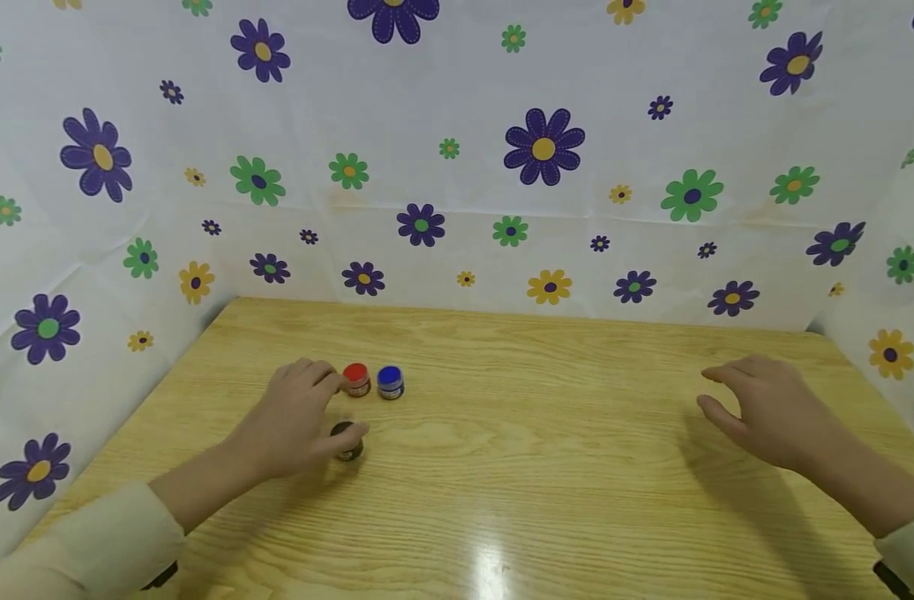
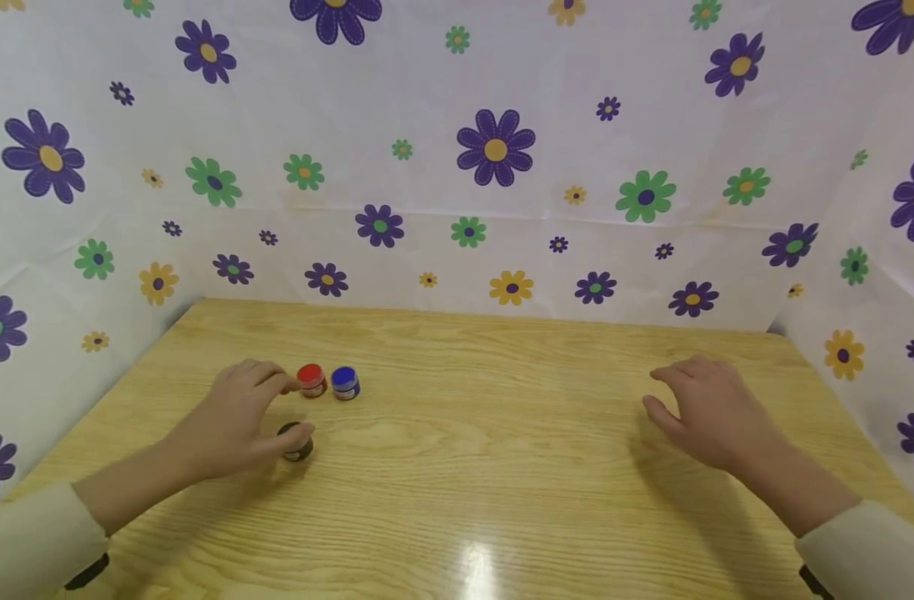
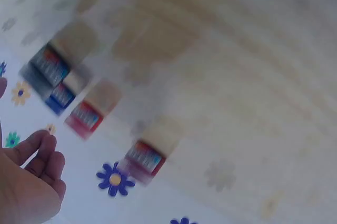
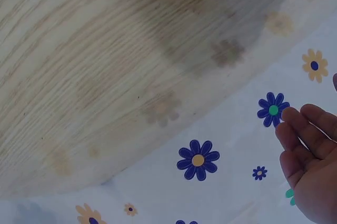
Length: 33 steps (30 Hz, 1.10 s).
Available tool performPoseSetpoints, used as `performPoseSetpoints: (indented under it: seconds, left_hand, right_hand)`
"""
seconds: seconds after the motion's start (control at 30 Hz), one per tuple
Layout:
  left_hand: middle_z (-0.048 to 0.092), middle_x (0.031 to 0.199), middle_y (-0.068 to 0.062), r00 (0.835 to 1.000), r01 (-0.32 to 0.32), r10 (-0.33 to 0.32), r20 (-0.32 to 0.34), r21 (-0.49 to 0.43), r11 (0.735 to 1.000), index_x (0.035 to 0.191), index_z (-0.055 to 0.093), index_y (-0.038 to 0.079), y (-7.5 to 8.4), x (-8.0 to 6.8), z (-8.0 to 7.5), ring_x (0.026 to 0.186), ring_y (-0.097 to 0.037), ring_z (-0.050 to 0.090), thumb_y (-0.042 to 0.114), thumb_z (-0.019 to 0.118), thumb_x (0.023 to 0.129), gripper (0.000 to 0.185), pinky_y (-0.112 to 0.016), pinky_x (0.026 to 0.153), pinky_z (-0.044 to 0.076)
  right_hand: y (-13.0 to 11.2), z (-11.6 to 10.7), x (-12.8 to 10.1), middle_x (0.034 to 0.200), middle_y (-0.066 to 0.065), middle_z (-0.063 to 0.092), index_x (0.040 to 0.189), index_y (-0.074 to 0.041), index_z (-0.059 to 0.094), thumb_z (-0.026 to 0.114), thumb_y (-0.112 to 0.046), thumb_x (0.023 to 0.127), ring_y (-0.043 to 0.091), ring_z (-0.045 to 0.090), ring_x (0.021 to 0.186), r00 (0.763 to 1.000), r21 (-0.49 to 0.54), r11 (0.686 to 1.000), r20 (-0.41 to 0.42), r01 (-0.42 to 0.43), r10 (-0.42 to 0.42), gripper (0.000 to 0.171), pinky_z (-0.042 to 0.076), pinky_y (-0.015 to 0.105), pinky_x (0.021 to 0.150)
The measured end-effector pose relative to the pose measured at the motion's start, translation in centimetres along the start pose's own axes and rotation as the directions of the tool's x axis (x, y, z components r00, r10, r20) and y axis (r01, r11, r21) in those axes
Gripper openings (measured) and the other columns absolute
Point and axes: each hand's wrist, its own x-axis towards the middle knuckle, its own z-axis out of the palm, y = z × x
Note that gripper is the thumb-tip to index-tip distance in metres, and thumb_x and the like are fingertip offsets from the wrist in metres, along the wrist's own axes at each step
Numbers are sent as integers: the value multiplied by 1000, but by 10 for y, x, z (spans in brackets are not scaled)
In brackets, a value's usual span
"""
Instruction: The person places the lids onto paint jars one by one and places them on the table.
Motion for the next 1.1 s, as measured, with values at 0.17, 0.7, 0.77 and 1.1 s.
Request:
performPoseSetpoints:
  seconds: [0.17,0.7,0.77,1.1]
  left_hand:
    - [63,128,-21,999,-11,10,-44,-25,1000,129,60,-6,-9,13,-9,122,-39,55,44,71,85,67,-58,104,40]
    - [-5,168,-13,960,146,-178,217,157,977,162,6,23,-26,34,-24,150,-48,-12,78,43,87,99,-80,107,-3]
    - [-8,167,-13,952,163,-199,233,164,973,162,5,24,-28,35,-25,149,-48,-16,79,41,87,100,-81,105,-5]
    - [-11,166,-16,927,189,-237,291,185,964,161,5,20,-26,38,-21,148,-51,-17,82,35,86,102,-78,104,-13]
  right_hand:
    - [4,-5,2,126,30,62,130,2,60,67,-28,92,51,56,115,991,16,995,92,-94,93,49,42,66,96]
    - [6,-13,13,161,12,-30,160,-25,-7,49,-62,95,57,-26,141,936,59,965,264,-256,232,94,-3,90,91]
    - [6,-14,14,160,13,-32,160,-25,-9,47,-62,95,57,-28,140,927,72,959,285,-275,244,94,-6,90,90]
    - [0,-9,16,160,17,-32,160,-24,-10,43,-65,95,59,-26,140,907,102,948,339,-301,252,93,-11,89,89]
